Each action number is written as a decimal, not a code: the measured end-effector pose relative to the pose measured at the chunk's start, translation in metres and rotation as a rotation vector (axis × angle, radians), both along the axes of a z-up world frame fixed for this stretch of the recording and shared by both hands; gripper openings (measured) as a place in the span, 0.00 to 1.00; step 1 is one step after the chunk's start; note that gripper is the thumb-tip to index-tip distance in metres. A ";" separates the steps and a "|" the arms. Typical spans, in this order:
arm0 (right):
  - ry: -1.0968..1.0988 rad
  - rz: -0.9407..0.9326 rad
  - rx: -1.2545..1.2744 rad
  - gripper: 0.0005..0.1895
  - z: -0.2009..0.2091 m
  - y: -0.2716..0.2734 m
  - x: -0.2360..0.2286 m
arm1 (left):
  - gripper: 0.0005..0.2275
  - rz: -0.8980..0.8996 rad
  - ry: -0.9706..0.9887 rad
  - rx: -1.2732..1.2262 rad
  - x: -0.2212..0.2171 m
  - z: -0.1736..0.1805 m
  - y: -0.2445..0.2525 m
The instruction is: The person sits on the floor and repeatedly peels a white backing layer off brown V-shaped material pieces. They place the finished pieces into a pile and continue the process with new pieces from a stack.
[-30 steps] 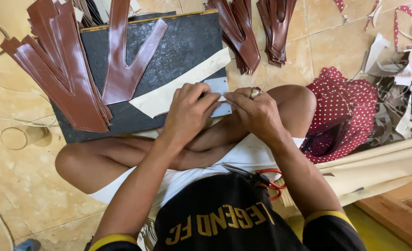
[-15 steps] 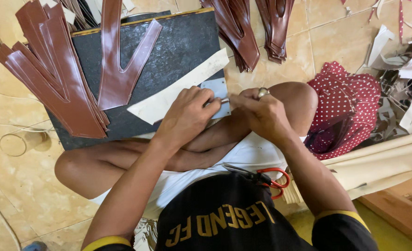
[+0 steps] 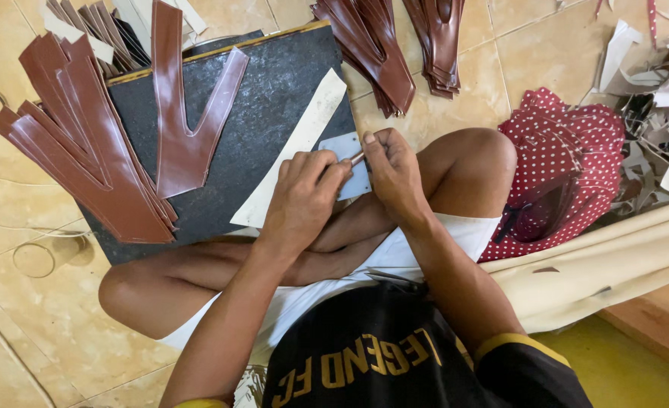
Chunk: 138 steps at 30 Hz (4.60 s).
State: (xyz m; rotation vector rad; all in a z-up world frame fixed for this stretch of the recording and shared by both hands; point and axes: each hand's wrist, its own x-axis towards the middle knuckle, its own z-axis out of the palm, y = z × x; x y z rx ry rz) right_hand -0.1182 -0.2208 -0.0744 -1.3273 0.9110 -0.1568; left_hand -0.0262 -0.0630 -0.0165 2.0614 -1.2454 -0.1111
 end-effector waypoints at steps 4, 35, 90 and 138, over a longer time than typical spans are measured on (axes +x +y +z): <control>0.022 0.003 0.030 0.14 -0.007 -0.004 0.005 | 0.05 0.009 -0.083 0.026 0.002 0.001 -0.002; -0.326 -0.106 0.675 0.19 -0.026 -0.053 -0.026 | 0.08 0.060 -0.518 0.131 -0.032 -0.006 -0.005; -0.177 0.689 -1.260 0.15 0.065 -0.019 -0.027 | 0.09 -0.043 0.027 0.036 0.007 -0.005 0.008; 0.048 0.030 0.162 0.11 -0.040 -0.028 0.008 | 0.05 -0.064 -0.031 -0.018 -0.006 -0.002 -0.006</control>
